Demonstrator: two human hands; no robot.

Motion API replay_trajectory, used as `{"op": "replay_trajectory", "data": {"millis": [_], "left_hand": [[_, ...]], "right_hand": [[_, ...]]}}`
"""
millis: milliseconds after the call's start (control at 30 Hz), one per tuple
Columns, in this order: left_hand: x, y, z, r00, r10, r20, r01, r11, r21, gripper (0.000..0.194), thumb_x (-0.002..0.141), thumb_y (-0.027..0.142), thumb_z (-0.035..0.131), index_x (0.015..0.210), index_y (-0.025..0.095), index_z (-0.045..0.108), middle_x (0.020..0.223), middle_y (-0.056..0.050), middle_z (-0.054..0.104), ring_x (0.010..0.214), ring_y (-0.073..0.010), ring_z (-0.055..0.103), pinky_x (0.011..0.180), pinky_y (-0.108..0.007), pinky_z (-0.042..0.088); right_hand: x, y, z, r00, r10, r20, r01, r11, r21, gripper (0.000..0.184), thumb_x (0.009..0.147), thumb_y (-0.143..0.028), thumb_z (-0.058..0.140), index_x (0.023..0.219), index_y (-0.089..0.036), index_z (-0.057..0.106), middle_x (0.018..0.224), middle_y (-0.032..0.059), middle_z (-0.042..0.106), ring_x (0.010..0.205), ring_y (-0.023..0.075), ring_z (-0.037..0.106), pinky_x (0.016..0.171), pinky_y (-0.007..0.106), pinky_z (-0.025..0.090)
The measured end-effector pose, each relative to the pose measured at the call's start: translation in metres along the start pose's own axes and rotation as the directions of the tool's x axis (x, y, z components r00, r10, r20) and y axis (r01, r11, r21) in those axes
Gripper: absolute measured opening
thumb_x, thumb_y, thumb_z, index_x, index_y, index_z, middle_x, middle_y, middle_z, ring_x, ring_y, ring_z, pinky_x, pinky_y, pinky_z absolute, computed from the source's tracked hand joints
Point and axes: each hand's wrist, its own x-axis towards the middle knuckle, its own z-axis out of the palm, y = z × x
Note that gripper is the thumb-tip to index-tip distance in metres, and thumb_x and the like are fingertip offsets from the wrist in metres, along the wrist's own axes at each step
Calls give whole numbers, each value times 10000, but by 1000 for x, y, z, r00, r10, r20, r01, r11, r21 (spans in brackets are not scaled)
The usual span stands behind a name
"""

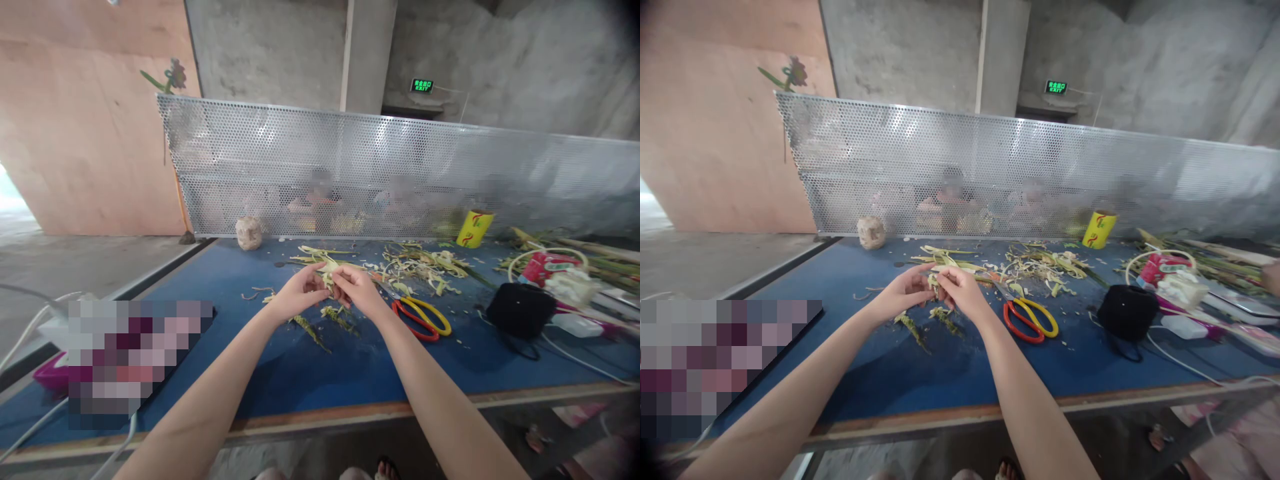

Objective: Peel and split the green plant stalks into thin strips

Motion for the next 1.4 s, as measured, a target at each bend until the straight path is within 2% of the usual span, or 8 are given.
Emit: {"op": "replay_trajectory", "data": {"millis": [200, 433, 567, 767, 1000, 1200, 1400], "left_hand": [[2, 2, 6, 966, -37, -255, -2, 988, -151, 474, 767, 255, 485, 1207, 174, 329, 768, -16, 497, 612, -104, 531, 389, -167, 398], [4, -1, 11, 949, -66, -310, 35, 994, -104, 441, 749, 230, 512, 1162, 173, 366, 686, 9, 505, 522, -98, 542, 311, -133, 348], [5, -3, 14, 926, -84, -367, 34, 990, -139, 404, 741, 202, 518, 1121, 174, 385, 704, 13, 509, 448, -52, 483, 300, -120, 300], [8, -5, 17, 903, -38, -427, -54, 978, -201, 427, 712, 206, 554, 1108, 190, 394, 674, 38, 500, 357, -9, 365, 312, -139, 279], [10, -8, 17, 867, -48, -496, -94, 962, -257, 471, 683, 189, 584, 1116, 178, 400, 671, 34, 512, 382, -16, 392, 335, -145, 297], [11, -4, 17, 861, 5, -509, -151, 957, -247, 535, 665, 212, 611, 1150, 186, 387, 648, 38, 536, 352, -9, 388, 328, -144, 292], [11, -5, 17, 850, 39, -525, -170, 964, -204, 507, 668, 189, 600, 1131, 168, 394, 628, 40, 547, 331, -25, 410, 321, -162, 317]], "right_hand": [[-2, -1, 2, 1000, 1, 25, -1, 1000, 0, 221, 777, -410, 468, 706, -200, 457, 487, -61, 484, 311, 55, 372, 314, 185, 288], [-2, 3, 5, 999, -14, 41, 18, 996, -83, 236, 780, -424, 464, 689, -206, 465, 488, -48, 480, 311, 65, 383, 321, 198, 292], [-1, 5, 8, 999, -14, 37, 17, 996, -83, 250, 776, -438, 467, 681, -208, 451, 481, -48, 468, 307, 64, 373, 318, 199, 278], [5, 10, 13, 1000, 12, 0, -12, 1000, 15, 295, 793, -493, 396, 682, -220, 409, 480, -47, 452, 315, 71, 366, 321, 206, 270], [10, 14, 17, 999, -25, -26, 27, 996, 81, 258, 781, -462, 434, 687, -222, 417, 514, -42, 445, 372, 81, 377, 366, 213, 285], [11, 12, 21, 995, -28, -93, 37, 995, 93, 240, 784, -451, 424, 698, -228, 407, 497, -50, 411, 378, 90, 354, 382, 221, 278], [13, 13, 24, 995, -4, -96, 19, 989, 150, 267, 777, -471, 418, 678, -225, 386, 495, -40, 420, 383, 97, 362, 387, 228, 277]]}}
